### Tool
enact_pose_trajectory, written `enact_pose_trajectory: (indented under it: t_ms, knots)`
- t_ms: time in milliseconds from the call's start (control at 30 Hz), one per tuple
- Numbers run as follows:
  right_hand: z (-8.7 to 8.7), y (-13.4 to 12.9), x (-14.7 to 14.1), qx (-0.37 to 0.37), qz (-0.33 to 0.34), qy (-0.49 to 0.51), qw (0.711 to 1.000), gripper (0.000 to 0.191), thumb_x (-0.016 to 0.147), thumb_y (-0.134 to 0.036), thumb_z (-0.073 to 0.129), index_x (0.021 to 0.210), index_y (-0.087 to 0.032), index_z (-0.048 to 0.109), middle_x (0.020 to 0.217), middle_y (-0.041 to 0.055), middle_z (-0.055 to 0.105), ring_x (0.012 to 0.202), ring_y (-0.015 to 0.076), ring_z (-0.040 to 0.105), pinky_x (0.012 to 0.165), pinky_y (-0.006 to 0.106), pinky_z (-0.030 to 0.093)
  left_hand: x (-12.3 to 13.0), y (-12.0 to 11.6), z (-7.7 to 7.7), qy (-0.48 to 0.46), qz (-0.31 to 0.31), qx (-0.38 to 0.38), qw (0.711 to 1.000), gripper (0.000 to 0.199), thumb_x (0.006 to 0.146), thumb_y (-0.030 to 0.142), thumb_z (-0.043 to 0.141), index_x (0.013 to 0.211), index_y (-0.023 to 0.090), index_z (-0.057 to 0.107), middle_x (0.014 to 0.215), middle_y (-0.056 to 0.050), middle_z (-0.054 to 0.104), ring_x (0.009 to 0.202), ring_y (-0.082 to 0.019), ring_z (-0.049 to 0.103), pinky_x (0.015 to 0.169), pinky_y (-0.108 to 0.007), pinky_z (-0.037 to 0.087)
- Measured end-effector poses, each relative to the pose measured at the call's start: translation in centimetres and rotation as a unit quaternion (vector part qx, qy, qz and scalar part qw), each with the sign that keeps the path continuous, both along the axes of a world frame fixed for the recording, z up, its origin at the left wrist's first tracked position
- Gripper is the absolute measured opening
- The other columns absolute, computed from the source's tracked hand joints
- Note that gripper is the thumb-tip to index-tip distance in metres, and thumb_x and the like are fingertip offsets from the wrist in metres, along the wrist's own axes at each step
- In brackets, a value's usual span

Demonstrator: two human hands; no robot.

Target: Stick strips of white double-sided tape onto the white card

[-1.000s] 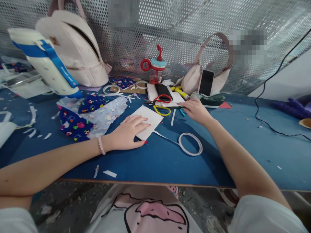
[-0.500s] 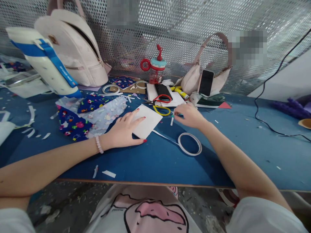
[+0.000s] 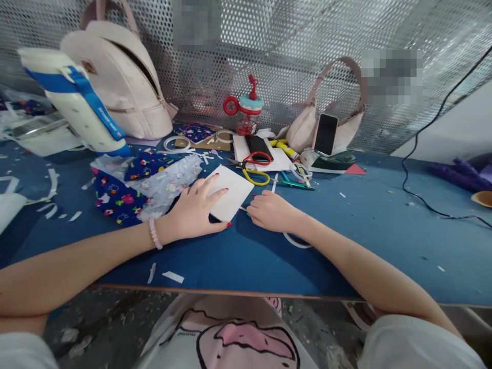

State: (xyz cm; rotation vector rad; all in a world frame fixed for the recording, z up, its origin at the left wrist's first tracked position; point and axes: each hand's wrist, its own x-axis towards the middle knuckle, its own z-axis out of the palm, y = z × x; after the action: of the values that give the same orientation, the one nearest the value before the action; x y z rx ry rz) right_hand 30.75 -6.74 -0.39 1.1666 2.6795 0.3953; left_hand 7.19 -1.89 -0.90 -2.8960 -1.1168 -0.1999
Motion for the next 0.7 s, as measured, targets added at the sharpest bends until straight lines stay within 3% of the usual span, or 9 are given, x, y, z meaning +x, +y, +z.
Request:
enact_pose_trajectory:
  t_ms: [700]
  knots:
    - [0.25,-0.56,-0.67,0.000,-0.005,-0.017,1.000,0.022,0.092,-0.017,0.045,0.080,-0.014,0.063,0.075,0.0071,0.069,0.072,0.0202,0.061,0.062,0.033,0.020,0.26,0.22,-0.50,0.018,0.009,-0.049,0.999,0.074,0.081,0.065,0.052,0.143,0.027,0.042,0.153,-0.017,0.028,0.136,-0.043,0.028,0.100,-0.064,0.033]
